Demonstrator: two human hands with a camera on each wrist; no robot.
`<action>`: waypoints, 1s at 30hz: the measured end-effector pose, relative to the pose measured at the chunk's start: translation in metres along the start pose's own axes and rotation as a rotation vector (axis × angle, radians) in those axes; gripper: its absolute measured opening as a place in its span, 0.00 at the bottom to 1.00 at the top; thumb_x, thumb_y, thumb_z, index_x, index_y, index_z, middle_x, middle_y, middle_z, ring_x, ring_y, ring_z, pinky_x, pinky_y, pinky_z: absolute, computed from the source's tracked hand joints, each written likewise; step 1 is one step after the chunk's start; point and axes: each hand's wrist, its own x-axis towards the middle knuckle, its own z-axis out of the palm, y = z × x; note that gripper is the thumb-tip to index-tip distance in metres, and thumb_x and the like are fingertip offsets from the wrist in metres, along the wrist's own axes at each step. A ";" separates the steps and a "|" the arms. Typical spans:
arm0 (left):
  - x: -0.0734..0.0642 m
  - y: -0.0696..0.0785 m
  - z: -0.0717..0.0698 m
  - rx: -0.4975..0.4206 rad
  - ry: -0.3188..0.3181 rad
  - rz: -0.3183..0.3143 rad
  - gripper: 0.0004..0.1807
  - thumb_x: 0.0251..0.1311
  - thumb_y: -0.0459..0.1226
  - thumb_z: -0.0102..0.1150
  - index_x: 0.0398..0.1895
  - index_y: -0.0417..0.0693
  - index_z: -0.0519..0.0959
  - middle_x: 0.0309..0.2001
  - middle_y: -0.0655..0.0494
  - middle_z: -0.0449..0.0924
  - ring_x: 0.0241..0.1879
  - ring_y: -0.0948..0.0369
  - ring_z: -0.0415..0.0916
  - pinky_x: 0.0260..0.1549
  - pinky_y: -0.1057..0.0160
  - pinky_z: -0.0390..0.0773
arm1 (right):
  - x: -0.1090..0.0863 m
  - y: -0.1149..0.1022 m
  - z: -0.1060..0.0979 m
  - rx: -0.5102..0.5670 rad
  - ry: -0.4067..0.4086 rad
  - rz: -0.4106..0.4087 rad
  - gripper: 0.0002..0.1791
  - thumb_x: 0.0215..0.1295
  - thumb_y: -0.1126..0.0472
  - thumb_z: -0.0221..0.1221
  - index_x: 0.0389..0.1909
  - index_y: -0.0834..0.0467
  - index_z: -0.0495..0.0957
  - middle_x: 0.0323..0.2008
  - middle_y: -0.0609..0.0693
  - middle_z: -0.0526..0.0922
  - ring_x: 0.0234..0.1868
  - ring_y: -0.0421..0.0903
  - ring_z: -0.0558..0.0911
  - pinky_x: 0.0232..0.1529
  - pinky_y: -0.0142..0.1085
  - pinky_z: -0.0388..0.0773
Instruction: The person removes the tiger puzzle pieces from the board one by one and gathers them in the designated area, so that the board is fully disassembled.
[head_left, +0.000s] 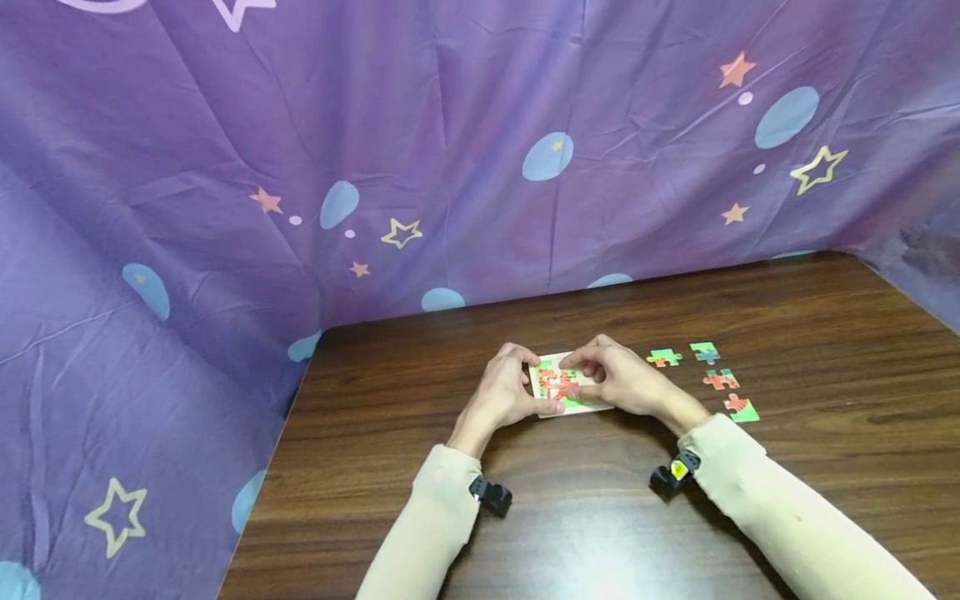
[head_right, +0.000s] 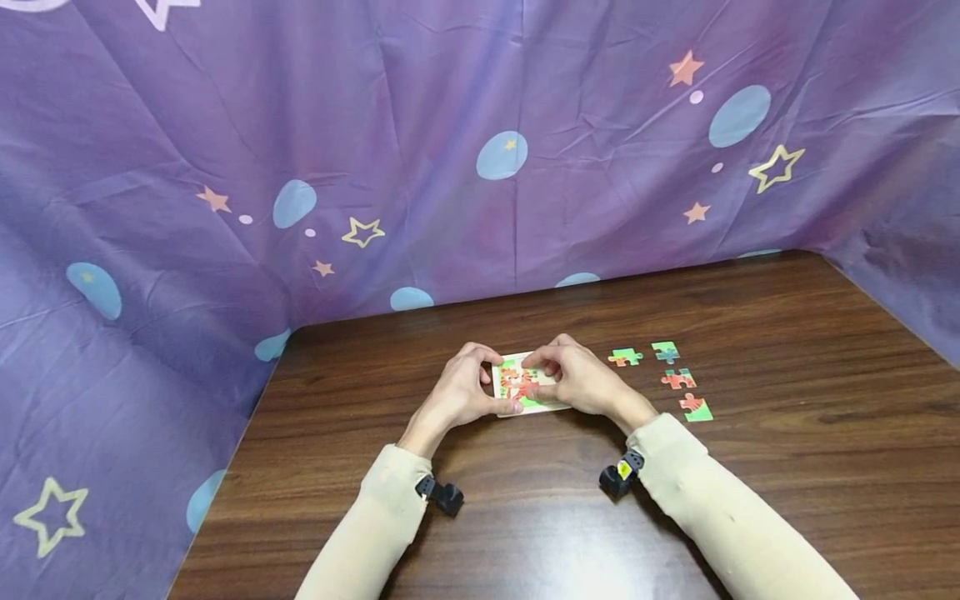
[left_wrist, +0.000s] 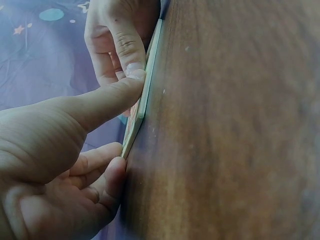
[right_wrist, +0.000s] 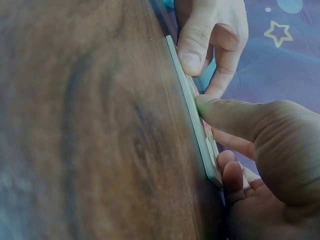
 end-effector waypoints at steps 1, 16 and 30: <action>-0.001 0.001 -0.001 0.003 -0.004 -0.001 0.43 0.45 0.49 0.94 0.64 0.48 0.82 0.60 0.58 0.78 0.47 0.63 0.78 0.46 0.65 0.80 | 0.000 0.000 0.000 0.003 -0.001 -0.001 0.23 0.64 0.62 0.80 0.59 0.60 0.88 0.45 0.56 0.77 0.43 0.47 0.78 0.45 0.32 0.78; 0.000 0.002 -0.001 0.055 0.003 0.061 0.37 0.53 0.50 0.91 0.62 0.44 0.84 0.59 0.56 0.78 0.44 0.63 0.76 0.42 0.68 0.78 | 0.000 0.000 0.000 0.017 0.004 -0.018 0.24 0.62 0.66 0.80 0.58 0.58 0.86 0.46 0.56 0.78 0.46 0.48 0.80 0.48 0.36 0.81; 0.013 -0.025 0.013 0.008 0.071 0.111 0.22 0.61 0.39 0.83 0.58 0.49 0.88 0.57 0.60 0.80 0.41 0.68 0.75 0.42 0.69 0.79 | 0.001 0.004 0.003 0.031 0.016 -0.024 0.24 0.64 0.62 0.80 0.59 0.60 0.86 0.48 0.52 0.84 0.46 0.47 0.80 0.47 0.35 0.80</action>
